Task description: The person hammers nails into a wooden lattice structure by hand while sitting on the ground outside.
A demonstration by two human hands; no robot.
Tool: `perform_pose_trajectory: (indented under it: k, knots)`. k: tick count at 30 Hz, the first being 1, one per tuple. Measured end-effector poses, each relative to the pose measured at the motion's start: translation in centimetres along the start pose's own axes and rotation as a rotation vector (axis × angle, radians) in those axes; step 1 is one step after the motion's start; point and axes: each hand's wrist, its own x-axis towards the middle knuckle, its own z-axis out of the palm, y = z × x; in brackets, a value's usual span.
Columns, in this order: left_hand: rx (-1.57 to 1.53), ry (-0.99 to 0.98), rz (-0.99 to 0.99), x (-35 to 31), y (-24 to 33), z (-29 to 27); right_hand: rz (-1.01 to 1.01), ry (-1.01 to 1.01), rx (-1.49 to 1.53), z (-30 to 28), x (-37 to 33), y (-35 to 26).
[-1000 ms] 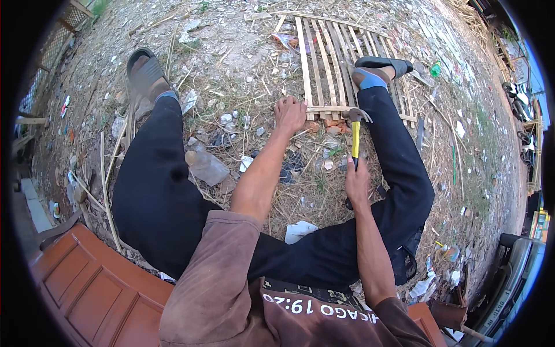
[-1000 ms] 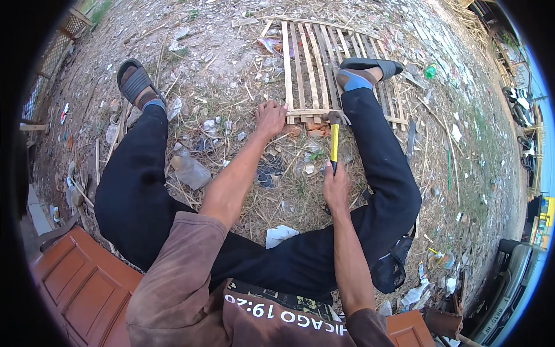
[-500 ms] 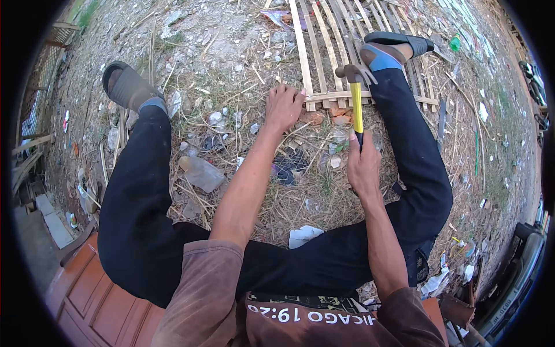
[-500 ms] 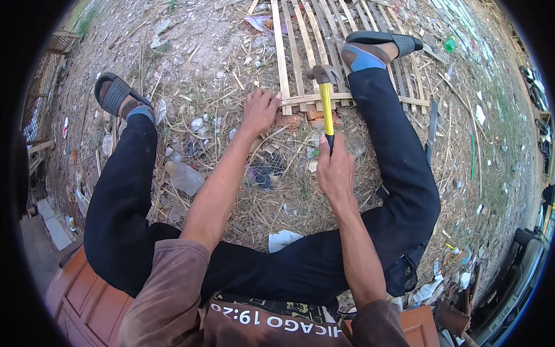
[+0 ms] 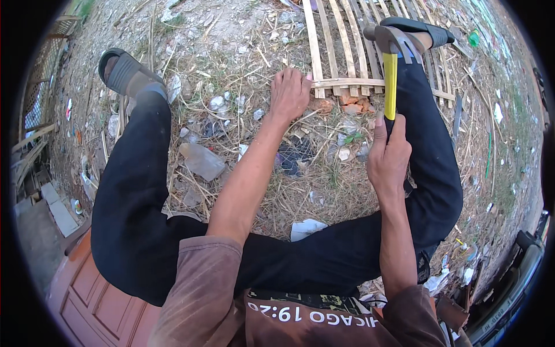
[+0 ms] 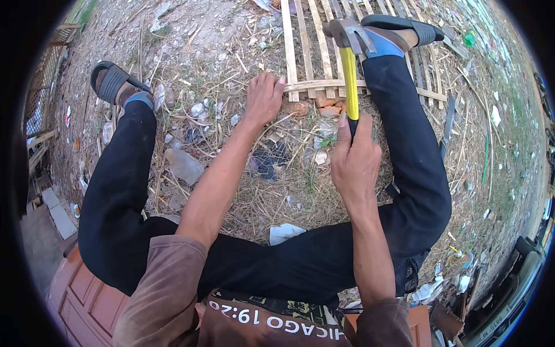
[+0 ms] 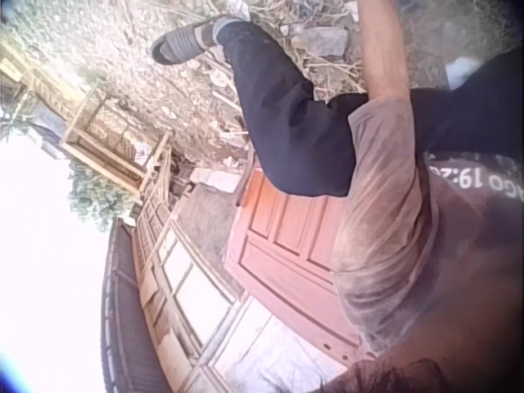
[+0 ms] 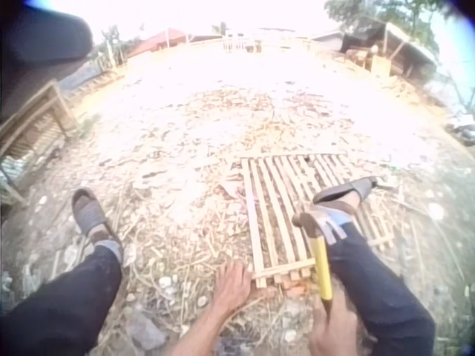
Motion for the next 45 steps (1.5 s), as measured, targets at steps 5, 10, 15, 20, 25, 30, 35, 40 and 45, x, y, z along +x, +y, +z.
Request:
perform_pose_trajectory:
  k: [5,10,15,20,25,30,35,40,45]
  knots:
    - [0.007,0.053,0.045,0.1,0.4,1.0,-0.055,-0.049,-0.076,3.0,-2.1,4.1]
    - [0.013,0.010,0.019,0.0,0.6,1.2,0.007,-0.067,-0.018,1.2,-0.8,1.4]
    - [0.017,0.065,0.035,-0.6,-0.4,0.5,-0.137,0.183,0.529,-2.3,0.4,-3.3]
    - [-0.032,0.053,0.003,-0.1,0.7,1.3,-0.075,0.105,-0.068,3.5,-2.0,5.5]
    - [0.009,0.069,0.015,-0.1,0.0,0.2,0.029,0.031,-0.052,0.5,-1.6,1.3]
    - [-0.020,0.075,0.006,0.2,1.1,0.8,-0.011,0.012,-0.019,3.6,-3.3,4.4]
    - [-0.024,0.073,0.006,-0.5,0.4,1.4,0.012,0.059,-0.010,1.2,-1.0,0.6]
    - [0.001,0.102,-0.006,-0.5,-0.3,0.4,-0.232,0.239,0.685,-4.3,1.5,-5.4]
    - [-0.065,0.035,-0.023,0.2,1.0,1.0,0.011,-0.117,-0.342,4.3,-2.1,6.6]
